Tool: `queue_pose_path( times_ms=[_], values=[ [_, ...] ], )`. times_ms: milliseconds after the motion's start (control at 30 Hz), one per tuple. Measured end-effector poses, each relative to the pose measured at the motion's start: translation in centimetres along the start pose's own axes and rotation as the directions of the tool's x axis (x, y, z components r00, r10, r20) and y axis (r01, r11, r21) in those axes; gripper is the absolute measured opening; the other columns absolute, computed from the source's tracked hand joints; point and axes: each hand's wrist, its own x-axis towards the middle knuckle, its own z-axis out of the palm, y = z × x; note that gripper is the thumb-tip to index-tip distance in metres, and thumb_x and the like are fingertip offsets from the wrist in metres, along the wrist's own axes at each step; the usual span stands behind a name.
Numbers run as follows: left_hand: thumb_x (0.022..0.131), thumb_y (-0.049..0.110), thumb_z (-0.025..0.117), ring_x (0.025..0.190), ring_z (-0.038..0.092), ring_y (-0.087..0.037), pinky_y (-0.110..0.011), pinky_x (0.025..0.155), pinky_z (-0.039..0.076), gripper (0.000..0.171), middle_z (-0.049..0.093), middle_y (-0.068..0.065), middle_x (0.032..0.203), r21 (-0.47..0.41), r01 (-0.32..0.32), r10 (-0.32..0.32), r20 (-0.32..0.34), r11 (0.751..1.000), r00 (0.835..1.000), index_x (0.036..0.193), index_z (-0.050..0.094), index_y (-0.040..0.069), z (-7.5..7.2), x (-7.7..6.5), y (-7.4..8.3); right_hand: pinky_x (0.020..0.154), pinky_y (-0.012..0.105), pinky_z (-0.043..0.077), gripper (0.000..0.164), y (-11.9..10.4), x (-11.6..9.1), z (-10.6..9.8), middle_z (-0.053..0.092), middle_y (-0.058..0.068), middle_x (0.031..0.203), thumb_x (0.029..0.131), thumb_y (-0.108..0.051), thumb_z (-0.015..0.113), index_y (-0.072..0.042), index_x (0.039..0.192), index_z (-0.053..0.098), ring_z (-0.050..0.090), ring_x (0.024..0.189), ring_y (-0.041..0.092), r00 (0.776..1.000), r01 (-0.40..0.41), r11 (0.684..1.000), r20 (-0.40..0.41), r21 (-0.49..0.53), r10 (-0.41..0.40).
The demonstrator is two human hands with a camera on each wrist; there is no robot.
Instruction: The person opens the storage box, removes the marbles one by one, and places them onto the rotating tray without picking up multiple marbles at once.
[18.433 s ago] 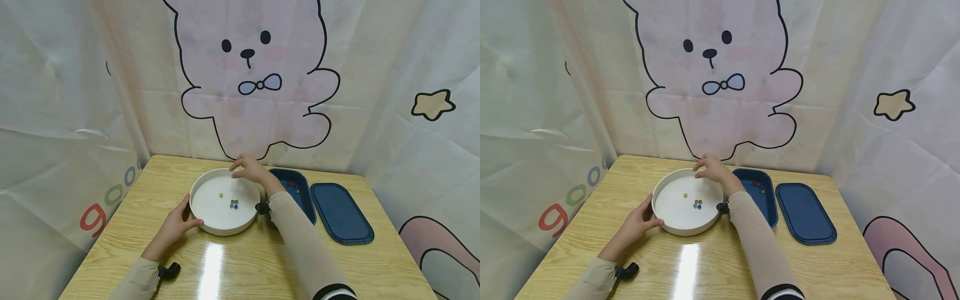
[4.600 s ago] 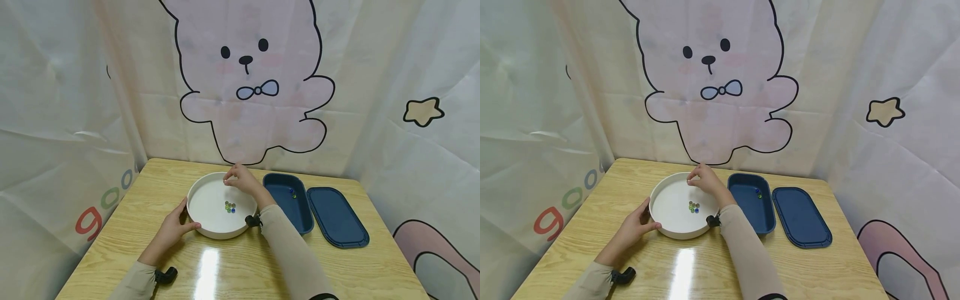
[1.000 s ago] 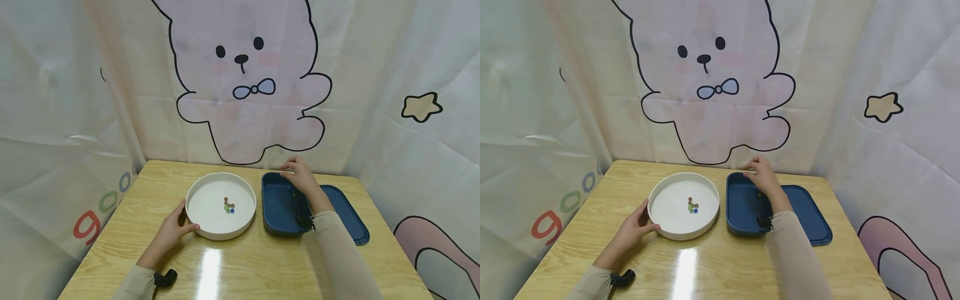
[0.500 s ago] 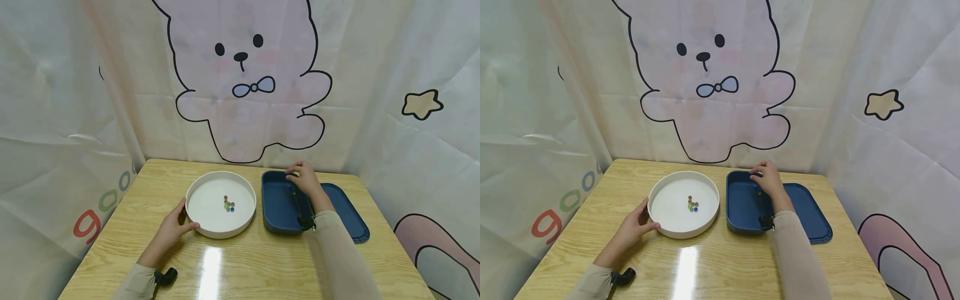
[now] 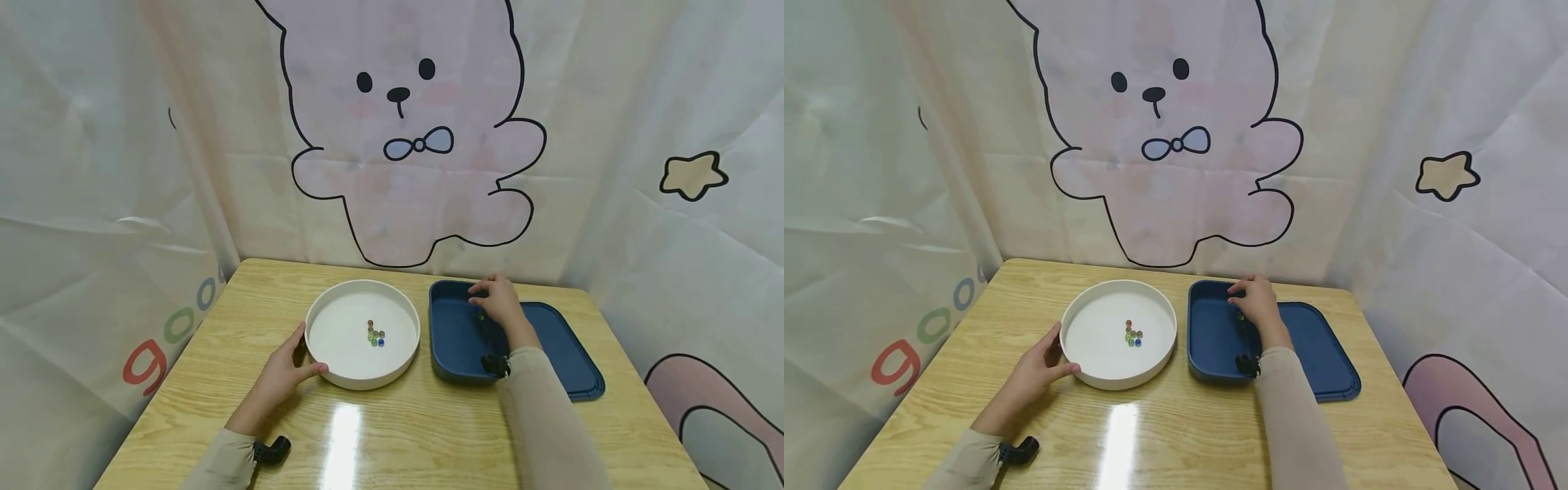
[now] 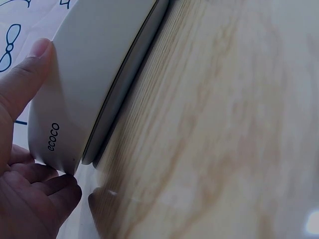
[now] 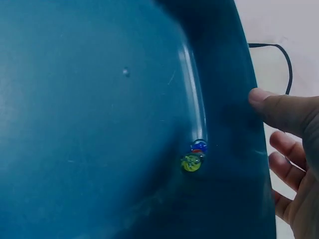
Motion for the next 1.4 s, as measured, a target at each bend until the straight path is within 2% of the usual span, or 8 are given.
queue_pose_path(
  times_ms=[267, 400, 600, 867, 1200, 1400],
  values=[
    [0.084, 0.039, 0.085, 0.156, 0.019, -0.037, -0.056, 0.123, 0.027, 0.113, 0.020, -0.015, 0.170, -0.005, -0.022, 0.022, 0.002, 1.000, 1.000, 0.165, 0.013, 0.008, 0.1, -0.1, 0.1, 0.100, 0.064, 0.043, 0.023, 0.7, -0.6, 0.4, 0.052, 0.023, 0.134, 0.088, -0.023, 0.083, -0.013, 0.109, 0.080, 0.047, 0.124, 0.048, 0.997, -0.069, 0.993, -0.032, -0.091, 0.066],
    [0.084, 0.040, 0.085, 0.155, 0.020, -0.038, -0.058, 0.122, 0.028, 0.112, 0.020, -0.015, 0.169, 0.003, -0.024, 0.024, -0.003, 1.000, 1.000, 0.165, 0.014, 0.008, 0.1, -0.2, 0.0, 0.098, 0.065, 0.045, 0.026, 1.1, -0.7, 0.6, 0.048, 0.026, 0.138, 0.089, -0.024, 0.083, -0.013, 0.112, 0.079, 0.045, 0.126, 0.050, 0.994, -0.108, 0.991, -0.007, -0.084, 0.108],
    [0.084, 0.042, 0.084, 0.156, 0.019, -0.038, -0.057, 0.123, 0.027, 0.113, 0.019, -0.016, 0.169, 0.009, -0.027, 0.027, -0.002, 1.000, 1.000, 0.165, 0.014, 0.006, 0.3, -0.2, -0.1, 0.097, 0.065, 0.046, 0.030, 1.3, -1.1, 0.8, 0.046, 0.029, 0.139, 0.090, -0.023, 0.082, -0.012, 0.117, 0.078, 0.046, 0.126, 0.052, 0.991, -0.126, 0.987, 0.035, -0.099, 0.130],
    [0.085, 0.040, 0.084, 0.156, 0.018, -0.037, -0.056, 0.123, 0.026, 0.112, 0.019, -0.015, 0.170, -0.005, -0.012, 0.012, -0.002, 1.000, 1.000, 0.165, 0.013, 0.007, 0.3, -0.3, -0.2, 0.099, 0.065, 0.045, 0.032, 1.4, -1.0, 1.2, 0.040, 0.034, 0.144, 0.091, -0.017, 0.079, -0.005, 0.121, 0.076, 0.045, 0.126, 0.053, 0.986, -0.139, 0.988, 0.082, -0.067, 0.144],
    [0.084, 0.041, 0.084, 0.156, 0.018, -0.038, -0.057, 0.123, 0.026, 0.114, 0.019, -0.015, 0.170, 0.005, -0.004, 0.004, -0.002, 1.000, 1.000, 0.165, 0.013, 0.008, 0.2, -0.1, -0.4, 0.102, 0.065, 0.044, 0.026, 1.3, -0.7, 1.5, 0.035, 0.038, 0.147, 0.091, -0.012, 0.078, 0.000, 0.114, 0.076, 0.040, 0.130, 0.058, 0.973, -0.167, 0.983, 0.152, -0.072, 0.176],
    [0.085, 0.040, 0.084, 0.156, 0.017, -0.038, -0.057, 0.123, 0.025, 0.113, 0.017, -0.015, 0.170, 0.010, -0.007, 0.007, 0.006, 1.000, 1.000, 0.165, 0.012, 0.007, -0.1, 0.1, -0.2, 0.101, 0.065, 0.046, 0.013, 1.3, -0.5, 1.7, 0.040, 0.034, 0.145, 0.090, -0.014, 0.080, -0.007, 0.100, 0.080, 0.043, 0.130, 0.056, 0.971, -0.180, 0.977, 0.139, -0.116, 0.195]
  ],
)
